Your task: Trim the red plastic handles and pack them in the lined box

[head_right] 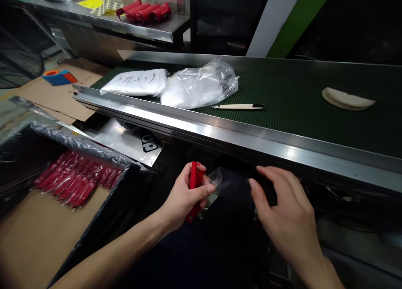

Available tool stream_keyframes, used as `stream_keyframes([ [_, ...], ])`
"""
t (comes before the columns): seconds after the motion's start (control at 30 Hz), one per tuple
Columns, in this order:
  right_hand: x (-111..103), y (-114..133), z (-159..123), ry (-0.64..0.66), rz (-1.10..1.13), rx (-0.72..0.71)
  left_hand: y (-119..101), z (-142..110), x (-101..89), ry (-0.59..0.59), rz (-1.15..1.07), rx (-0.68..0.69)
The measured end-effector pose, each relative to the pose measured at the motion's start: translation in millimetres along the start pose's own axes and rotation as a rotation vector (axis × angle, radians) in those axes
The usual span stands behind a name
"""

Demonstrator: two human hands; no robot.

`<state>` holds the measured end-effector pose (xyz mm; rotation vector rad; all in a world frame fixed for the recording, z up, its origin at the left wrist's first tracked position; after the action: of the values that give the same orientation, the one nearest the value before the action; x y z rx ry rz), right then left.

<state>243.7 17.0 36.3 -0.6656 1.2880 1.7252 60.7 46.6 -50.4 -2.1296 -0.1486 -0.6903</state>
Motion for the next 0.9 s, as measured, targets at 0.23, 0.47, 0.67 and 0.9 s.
stream_keyframes([
  [0.23, 49, 18, -34, 0.199, 0.426, 0.258, 1, -14, 6.7, -0.005, 0.248, 0.179],
  [0.47, 58, 14, -31, 0.242, 0.438, 0.248, 20, -26, 4.1, -0.009, 0.347, 0.071],
  [0.67, 63, 21, -39, 0.337, 0.405, 0.138, 17, -24, 1.6, -0.049, 0.373, 0.095],
  [0.9, 36, 34, -37, 0.088, 0.235, -0.060, 6, -13, -6.4, -0.166, 0.780, 0.155],
])
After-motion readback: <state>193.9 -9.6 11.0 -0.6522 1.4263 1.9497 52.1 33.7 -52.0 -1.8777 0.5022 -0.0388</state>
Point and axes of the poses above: each hand's wrist, its own z-axis towards the middle knuckle, its own x-axis out of the palm, y = z × x, the point moved 8 cm from there along z, towards the middle knuckle, and after that the axes turned 6 degrees about -x, right-handed, at the moved point
